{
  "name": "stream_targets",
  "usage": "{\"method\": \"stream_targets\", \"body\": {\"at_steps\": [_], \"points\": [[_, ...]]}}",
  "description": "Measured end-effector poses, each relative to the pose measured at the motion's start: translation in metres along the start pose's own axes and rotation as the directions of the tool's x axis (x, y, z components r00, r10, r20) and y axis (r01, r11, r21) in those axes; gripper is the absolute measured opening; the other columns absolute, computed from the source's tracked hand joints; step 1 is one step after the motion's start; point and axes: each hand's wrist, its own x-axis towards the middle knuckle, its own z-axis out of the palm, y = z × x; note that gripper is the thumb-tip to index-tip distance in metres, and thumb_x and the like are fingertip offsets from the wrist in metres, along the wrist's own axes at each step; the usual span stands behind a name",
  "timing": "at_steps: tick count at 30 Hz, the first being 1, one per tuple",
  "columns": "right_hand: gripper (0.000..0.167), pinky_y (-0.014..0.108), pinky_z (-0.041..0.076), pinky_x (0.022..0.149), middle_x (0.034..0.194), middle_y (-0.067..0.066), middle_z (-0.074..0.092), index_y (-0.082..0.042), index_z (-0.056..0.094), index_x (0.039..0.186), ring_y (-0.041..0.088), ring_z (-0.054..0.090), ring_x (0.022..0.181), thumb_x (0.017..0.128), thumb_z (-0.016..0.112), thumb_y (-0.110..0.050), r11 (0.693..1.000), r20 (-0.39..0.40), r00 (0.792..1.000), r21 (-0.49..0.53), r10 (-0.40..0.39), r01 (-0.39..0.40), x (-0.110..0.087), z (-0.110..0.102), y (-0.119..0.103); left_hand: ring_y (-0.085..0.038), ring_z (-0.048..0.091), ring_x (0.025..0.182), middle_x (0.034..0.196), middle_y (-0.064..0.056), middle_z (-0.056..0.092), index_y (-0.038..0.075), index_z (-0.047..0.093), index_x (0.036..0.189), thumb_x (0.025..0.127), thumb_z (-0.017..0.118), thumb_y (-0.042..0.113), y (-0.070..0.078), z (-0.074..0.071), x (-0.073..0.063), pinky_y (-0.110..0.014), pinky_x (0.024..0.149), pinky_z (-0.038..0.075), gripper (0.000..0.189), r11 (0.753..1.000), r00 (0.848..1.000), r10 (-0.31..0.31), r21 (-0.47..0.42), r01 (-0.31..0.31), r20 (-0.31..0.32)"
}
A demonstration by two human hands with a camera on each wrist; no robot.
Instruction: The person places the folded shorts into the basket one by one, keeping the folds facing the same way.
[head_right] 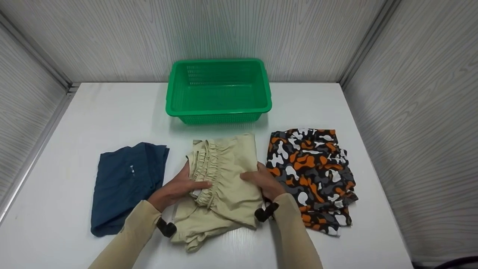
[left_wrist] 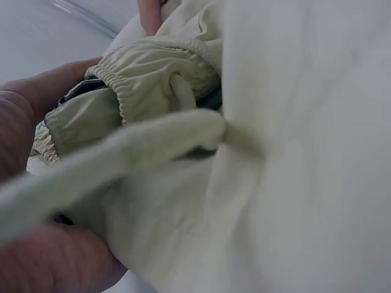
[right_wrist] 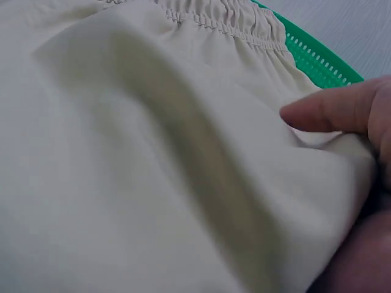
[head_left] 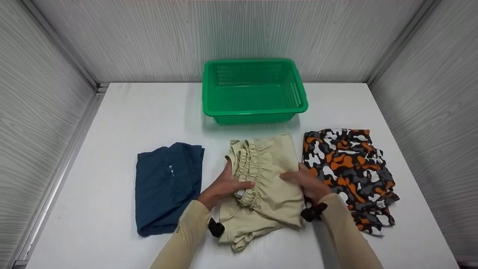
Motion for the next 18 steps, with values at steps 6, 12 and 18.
{"method": "stream_targets", "body": {"at_steps": [6,12,18], "points": [[0.077,0.043,0.049,0.097,0.137,0.019,0.052,-0.010,0.029,0.154,0.031,0.058,0.116,0.089,0.071,-0.009,0.998,0.087,0.996,-0.051,-0.018,0.023,-0.007,-0.004,-0.003,-0.029,-0.014,0.153,0.167,-0.011,-0.020,0.014,-0.022,0.159,0.089,0.079,0.027,-0.001,-0.004,0.000,-0.051,0.122,0.002,0.124,0.998,0.999,0.039,0.045,-0.040,0.022],[0.081,0.042,0.050,0.096,0.138,0.018,0.050,-0.011,0.023,0.158,0.029,0.057,0.117,0.092,0.069,-0.010,0.992,0.066,0.993,-0.070,-0.096,0.101,-0.013,-0.005,-0.033,-0.022,-0.013,0.153,0.167,-0.004,-0.021,0.018,-0.024,0.158,0.092,0.073,0.016,0.025,-0.007,0.001,-0.046,0.123,0.003,0.118,0.978,0.978,0.205,-0.052,-0.202,0.038],[0.073,0.042,0.052,0.093,0.130,0.014,0.053,-0.011,0.032,0.153,0.027,0.060,0.112,0.091,0.069,-0.007,0.985,0.064,0.985,-0.056,-0.159,0.163,-0.021,-0.005,-0.096,-0.014,-0.010,0.153,0.167,0.002,-0.018,0.022,-0.021,0.160,0.091,0.074,0.008,0.082,-0.015,0.006,-0.040,0.123,0.008,0.118,0.933,0.934,0.357,-0.067,-0.354,0.026]]}}
